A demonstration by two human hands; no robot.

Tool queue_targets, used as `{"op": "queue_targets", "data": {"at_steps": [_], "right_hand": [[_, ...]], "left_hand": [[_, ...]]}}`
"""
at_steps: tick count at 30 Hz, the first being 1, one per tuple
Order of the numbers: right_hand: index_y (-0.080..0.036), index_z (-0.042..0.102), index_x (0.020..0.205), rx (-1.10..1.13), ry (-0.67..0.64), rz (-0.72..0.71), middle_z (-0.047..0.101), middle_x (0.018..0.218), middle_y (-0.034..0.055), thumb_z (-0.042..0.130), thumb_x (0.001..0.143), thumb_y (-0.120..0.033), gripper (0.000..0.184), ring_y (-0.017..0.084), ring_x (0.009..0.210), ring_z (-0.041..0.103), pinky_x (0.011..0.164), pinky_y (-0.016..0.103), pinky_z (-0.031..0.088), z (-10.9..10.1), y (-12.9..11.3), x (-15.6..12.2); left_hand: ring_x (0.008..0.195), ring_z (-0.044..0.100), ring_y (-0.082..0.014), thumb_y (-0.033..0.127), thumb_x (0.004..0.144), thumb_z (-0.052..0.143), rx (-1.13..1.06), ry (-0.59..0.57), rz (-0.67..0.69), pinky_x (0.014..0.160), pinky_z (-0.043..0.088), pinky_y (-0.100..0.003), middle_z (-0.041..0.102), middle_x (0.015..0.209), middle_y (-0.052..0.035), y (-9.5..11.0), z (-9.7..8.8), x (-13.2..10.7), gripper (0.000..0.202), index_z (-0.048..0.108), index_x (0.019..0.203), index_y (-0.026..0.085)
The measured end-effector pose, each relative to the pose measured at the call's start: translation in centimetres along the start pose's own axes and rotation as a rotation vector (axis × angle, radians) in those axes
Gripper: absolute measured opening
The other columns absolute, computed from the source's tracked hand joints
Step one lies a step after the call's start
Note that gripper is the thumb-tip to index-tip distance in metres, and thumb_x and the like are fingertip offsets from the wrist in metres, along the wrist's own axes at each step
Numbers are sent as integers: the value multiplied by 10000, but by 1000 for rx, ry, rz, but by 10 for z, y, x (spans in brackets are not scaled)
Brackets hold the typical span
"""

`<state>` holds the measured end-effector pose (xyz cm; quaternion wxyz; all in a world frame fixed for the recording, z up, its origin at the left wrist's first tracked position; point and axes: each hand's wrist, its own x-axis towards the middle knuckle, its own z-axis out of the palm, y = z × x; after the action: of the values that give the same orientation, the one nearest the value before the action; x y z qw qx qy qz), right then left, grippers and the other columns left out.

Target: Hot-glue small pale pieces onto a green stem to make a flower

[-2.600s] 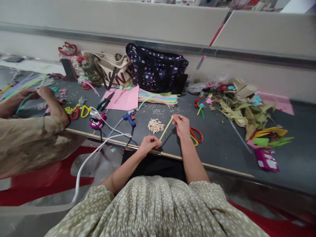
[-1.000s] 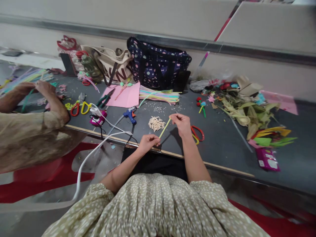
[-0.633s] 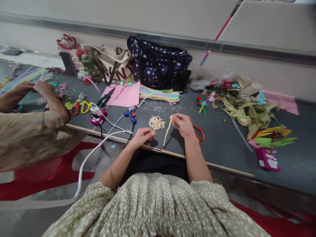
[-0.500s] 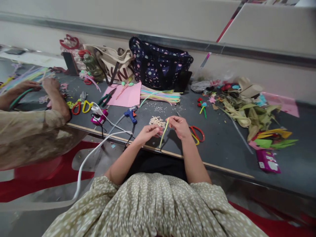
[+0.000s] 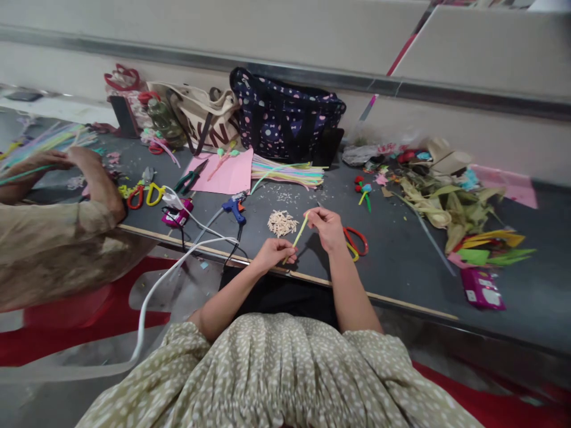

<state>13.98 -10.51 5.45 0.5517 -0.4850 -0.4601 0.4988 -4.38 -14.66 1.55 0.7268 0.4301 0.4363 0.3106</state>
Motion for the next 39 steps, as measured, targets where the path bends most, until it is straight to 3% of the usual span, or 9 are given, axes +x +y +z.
{"op": "queue_targets", "data": {"at_steps": [3,6,8,15,20,24,30,33,39], "right_hand": [[-212,730,740,-41,-33,18,598,634,-18,757,710,-465,256,107,558,437,562,265,374,-2,1,1],[-211,736,753,-65,-88,31,611,645,-18,753,712,-476,269,107,563,443,574,265,388,0,1,-1],[-210,745,755,-90,-129,27,617,643,-17,745,723,-479,271,110,573,450,594,268,403,5,1,-4],[-209,776,852,-94,-177,25,627,686,-6,699,790,-507,315,113,605,484,597,261,405,8,3,-11],[-221,785,935,-34,-128,52,649,738,-5,715,781,-502,328,98,584,475,581,253,404,2,8,-15],[-219,786,939,46,-189,124,689,747,-1,787,707,-473,344,95,595,509,605,248,438,7,12,-19],[-197,763,793,190,-225,227,662,644,-11,845,633,-452,312,101,572,545,594,248,472,14,20,-25],[-197,745,716,213,-192,220,658,625,-14,862,604,-433,287,100,547,538,592,255,476,16,19,-28],[-198,752,731,139,-169,144,638,591,-11,827,652,-428,255,118,540,533,579,273,463,19,15,-38]], "left_hand": [[664,691,-159,515,655,830,76,-33,39,652,518,-253,757,752,-89,-1,-6,-5,443,737,820,115],[874,723,-204,524,671,825,-17,22,130,782,540,-285,773,960,-114,7,-8,-3,538,742,1020,124],[908,723,-219,546,679,815,-101,68,179,828,544,-312,769,988,-121,14,-6,2,560,737,1039,124],[622,671,-142,443,591,899,-246,70,102,724,557,-303,733,721,-68,26,3,12,461,725,844,98],[594,655,-131,424,613,892,-323,24,48,679,554,-281,717,694,-61,26,2,10,432,728,847,100],[555,630,-119,412,607,898,-361,-42,17,682,567,-296,692,653,-46,26,3,6,428,726,839,96],[500,590,-105,428,597,901,-387,-126,-2,671,580,-317,645,578,-21,22,5,1,442,702,807,93],[492,585,-103,430,598,900,-373,-137,11,668,583,-321,638,568,-16,20,5,-2,444,698,796,88],[504,600,-107,417,613,893,-319,-100,31,692,580,-319,657,593,-25,18,6,-7,423,709,802,86]]}}
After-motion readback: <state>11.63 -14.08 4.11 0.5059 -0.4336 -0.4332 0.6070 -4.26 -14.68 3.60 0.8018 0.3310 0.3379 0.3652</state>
